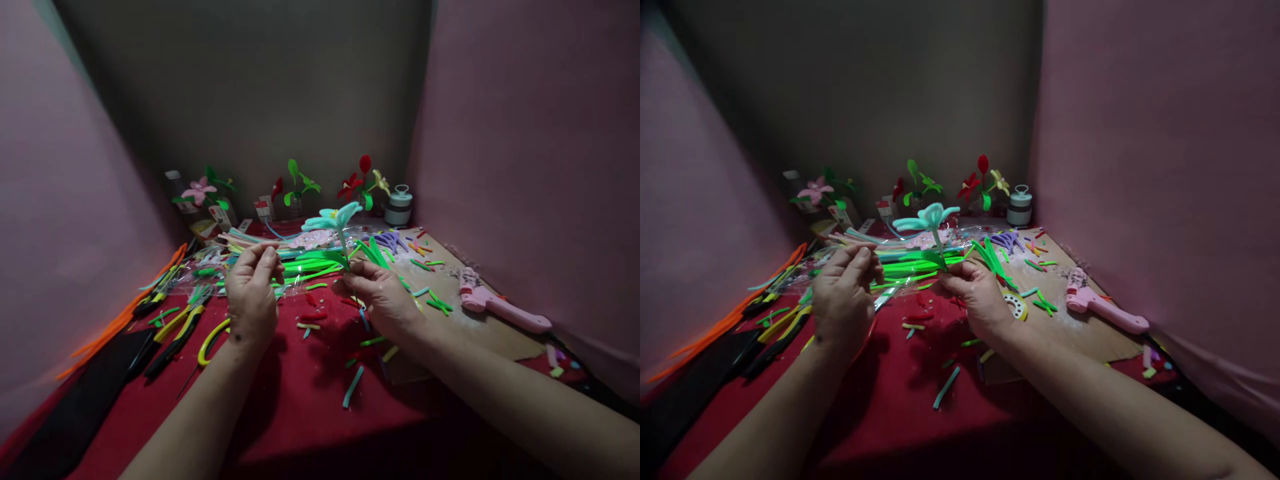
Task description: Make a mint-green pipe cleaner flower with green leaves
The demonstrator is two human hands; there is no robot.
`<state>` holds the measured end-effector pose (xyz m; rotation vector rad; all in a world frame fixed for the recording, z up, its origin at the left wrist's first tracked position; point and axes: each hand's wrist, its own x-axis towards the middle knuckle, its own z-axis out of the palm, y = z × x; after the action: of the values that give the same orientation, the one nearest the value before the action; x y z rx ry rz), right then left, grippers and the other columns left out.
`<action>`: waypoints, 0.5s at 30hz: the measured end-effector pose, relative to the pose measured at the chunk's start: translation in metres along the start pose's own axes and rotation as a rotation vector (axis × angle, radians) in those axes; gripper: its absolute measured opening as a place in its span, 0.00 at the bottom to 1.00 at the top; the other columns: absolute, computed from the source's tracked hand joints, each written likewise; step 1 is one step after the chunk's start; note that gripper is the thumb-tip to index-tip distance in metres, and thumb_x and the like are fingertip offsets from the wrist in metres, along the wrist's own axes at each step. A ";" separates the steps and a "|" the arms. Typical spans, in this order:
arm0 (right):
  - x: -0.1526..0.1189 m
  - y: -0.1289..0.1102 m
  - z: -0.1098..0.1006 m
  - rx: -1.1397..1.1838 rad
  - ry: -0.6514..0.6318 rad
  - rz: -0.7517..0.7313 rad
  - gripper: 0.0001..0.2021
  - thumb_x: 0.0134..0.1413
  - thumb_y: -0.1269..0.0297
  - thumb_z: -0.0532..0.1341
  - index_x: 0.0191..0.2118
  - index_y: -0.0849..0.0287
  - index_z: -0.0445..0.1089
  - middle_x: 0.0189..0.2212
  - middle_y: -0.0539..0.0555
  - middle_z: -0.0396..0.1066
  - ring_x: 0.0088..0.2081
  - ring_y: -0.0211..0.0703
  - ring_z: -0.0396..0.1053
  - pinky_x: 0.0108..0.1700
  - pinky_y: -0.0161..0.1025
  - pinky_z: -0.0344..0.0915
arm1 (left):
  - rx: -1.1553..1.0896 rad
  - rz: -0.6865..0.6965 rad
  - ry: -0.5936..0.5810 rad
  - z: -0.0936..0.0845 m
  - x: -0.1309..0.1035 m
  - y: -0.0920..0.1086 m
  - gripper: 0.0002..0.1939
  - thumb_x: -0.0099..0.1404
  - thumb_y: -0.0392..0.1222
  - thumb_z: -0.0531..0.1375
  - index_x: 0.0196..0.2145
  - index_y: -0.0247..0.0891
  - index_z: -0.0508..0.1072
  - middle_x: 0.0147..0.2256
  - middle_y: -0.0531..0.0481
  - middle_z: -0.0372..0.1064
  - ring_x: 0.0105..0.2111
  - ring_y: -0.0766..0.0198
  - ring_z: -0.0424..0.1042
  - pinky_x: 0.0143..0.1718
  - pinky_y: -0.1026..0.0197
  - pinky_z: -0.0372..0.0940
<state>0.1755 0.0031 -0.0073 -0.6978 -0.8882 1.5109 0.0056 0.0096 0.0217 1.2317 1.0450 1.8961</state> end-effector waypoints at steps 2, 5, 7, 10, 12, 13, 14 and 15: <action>0.002 -0.003 -0.002 0.023 -0.005 -0.009 0.11 0.31 0.66 0.71 0.24 0.60 0.70 0.21 0.47 0.71 0.25 0.35 0.68 0.35 0.36 0.62 | -0.083 -0.164 0.028 -0.001 0.006 -0.006 0.09 0.51 0.40 0.64 0.31 0.34 0.71 0.23 0.56 0.61 0.20 0.74 0.61 0.21 0.70 0.56; 0.005 -0.008 -0.004 0.010 -0.018 0.004 0.09 0.32 0.68 0.71 0.24 0.60 0.71 0.21 0.47 0.70 0.25 0.33 0.65 0.35 0.35 0.60 | -0.154 -0.403 -0.078 0.000 0.007 -0.012 0.12 0.46 0.39 0.66 0.29 0.32 0.70 0.21 0.56 0.62 0.18 0.74 0.61 0.18 0.71 0.55; 0.007 -0.009 -0.005 -0.046 -0.023 0.022 0.08 0.32 0.69 0.70 0.23 0.60 0.72 0.21 0.47 0.68 0.25 0.31 0.62 0.33 0.34 0.58 | -0.184 -0.540 -0.202 0.002 0.004 -0.011 0.12 0.48 0.40 0.66 0.28 0.30 0.71 0.21 0.54 0.64 0.18 0.74 0.62 0.18 0.70 0.56; 0.011 -0.007 -0.006 -0.150 -0.049 0.017 0.08 0.31 0.69 0.70 0.22 0.61 0.71 0.21 0.47 0.67 0.25 0.32 0.61 0.34 0.35 0.57 | -0.266 -0.700 -0.292 0.009 -0.004 -0.005 0.11 0.52 0.42 0.64 0.29 0.31 0.71 0.22 0.53 0.65 0.18 0.74 0.62 0.17 0.71 0.58; 0.013 -0.004 -0.007 -0.234 -0.078 -0.026 0.07 0.31 0.69 0.70 0.21 0.60 0.71 0.21 0.46 0.66 0.26 0.34 0.60 0.35 0.36 0.57 | -0.296 -0.797 -0.277 0.013 -0.008 -0.001 0.08 0.56 0.41 0.60 0.26 0.31 0.70 0.21 0.53 0.64 0.15 0.75 0.60 0.15 0.71 0.56; 0.013 -0.002 -0.008 -0.282 -0.096 -0.059 0.06 0.31 0.69 0.69 0.20 0.60 0.72 0.21 0.46 0.66 0.27 0.34 0.60 0.35 0.37 0.57 | -0.304 -0.848 -0.268 0.015 -0.009 0.001 0.08 0.57 0.39 0.57 0.24 0.31 0.69 0.19 0.53 0.62 0.13 0.75 0.57 0.13 0.72 0.54; 0.013 0.000 -0.009 -0.329 -0.116 -0.094 0.05 0.32 0.70 0.69 0.20 0.60 0.72 0.22 0.46 0.66 0.28 0.35 0.61 0.36 0.37 0.57 | -0.311 -0.900 -0.264 0.016 -0.010 0.002 0.10 0.58 0.36 0.54 0.20 0.32 0.66 0.17 0.54 0.60 0.11 0.76 0.54 0.11 0.72 0.51; 0.013 0.002 -0.010 -0.373 -0.139 -0.127 0.05 0.32 0.70 0.69 0.20 0.60 0.73 0.22 0.47 0.66 0.28 0.35 0.61 0.37 0.37 0.57 | -0.326 -0.942 -0.265 0.017 -0.011 0.002 0.12 0.57 0.34 0.53 0.17 0.33 0.62 0.15 0.54 0.57 0.10 0.76 0.51 0.10 0.73 0.48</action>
<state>0.1812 0.0172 -0.0133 -0.7940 -1.3160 1.3047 0.0247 0.0040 0.0231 0.5963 0.8908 1.0718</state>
